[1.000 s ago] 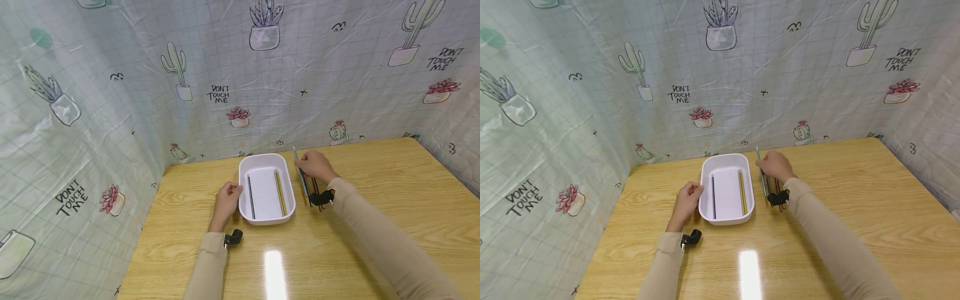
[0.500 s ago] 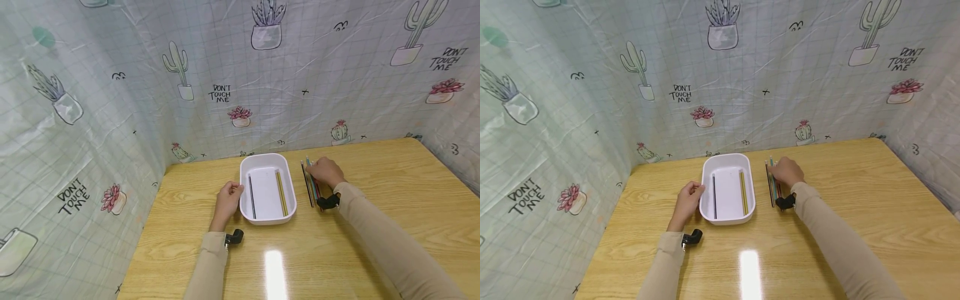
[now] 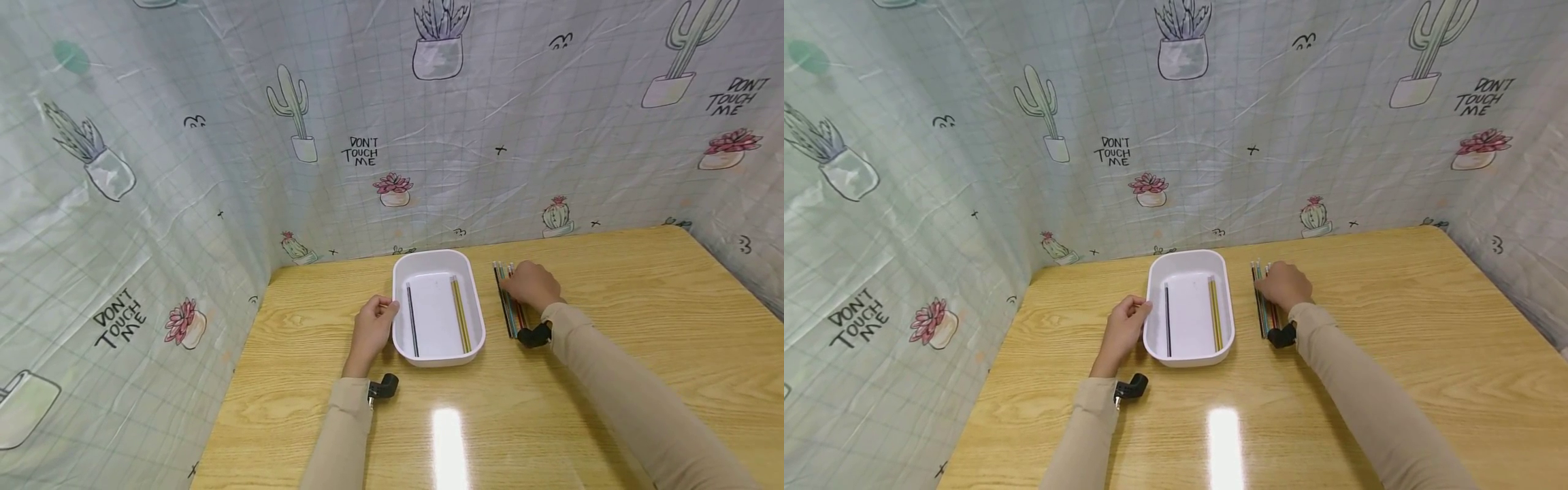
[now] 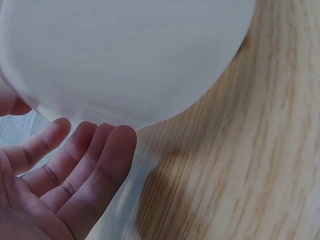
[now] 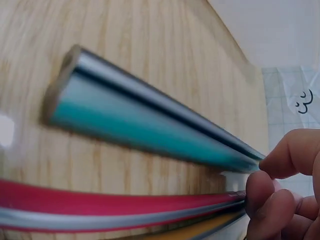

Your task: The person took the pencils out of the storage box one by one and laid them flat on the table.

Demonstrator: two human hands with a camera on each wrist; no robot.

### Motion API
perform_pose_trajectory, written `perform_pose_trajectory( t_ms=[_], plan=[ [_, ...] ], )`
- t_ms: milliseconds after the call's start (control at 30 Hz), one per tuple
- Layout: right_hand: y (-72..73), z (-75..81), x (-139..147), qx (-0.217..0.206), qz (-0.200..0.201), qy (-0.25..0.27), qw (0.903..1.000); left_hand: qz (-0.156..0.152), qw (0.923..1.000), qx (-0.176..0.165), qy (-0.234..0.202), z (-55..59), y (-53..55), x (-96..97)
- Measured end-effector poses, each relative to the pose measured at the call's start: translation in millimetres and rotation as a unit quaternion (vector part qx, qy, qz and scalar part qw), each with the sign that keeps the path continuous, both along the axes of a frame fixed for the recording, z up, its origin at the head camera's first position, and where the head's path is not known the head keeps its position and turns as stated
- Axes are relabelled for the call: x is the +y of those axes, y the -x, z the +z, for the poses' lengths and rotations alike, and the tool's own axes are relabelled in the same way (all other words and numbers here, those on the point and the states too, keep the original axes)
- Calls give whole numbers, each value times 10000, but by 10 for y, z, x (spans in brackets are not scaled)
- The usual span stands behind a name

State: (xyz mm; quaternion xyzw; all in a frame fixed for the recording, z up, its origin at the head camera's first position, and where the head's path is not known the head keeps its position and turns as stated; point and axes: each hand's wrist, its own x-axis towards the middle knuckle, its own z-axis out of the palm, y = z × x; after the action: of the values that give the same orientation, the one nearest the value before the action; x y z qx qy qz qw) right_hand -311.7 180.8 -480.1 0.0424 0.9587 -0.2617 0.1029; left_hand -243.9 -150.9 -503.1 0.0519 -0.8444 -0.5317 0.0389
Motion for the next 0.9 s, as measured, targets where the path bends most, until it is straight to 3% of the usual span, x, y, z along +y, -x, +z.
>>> perform_pose_trajectory(
  t_ms=[467, 900],
  plan=[
    [11, -20, -45, 275, 82, 3, 9996, -7, 9999, 75, 88, 7, 17, -10],
    [-39, 338, -408, 996, 491, 497, 9926, 1, 10000, 31, 53, 10, 22, -7]
  ],
)
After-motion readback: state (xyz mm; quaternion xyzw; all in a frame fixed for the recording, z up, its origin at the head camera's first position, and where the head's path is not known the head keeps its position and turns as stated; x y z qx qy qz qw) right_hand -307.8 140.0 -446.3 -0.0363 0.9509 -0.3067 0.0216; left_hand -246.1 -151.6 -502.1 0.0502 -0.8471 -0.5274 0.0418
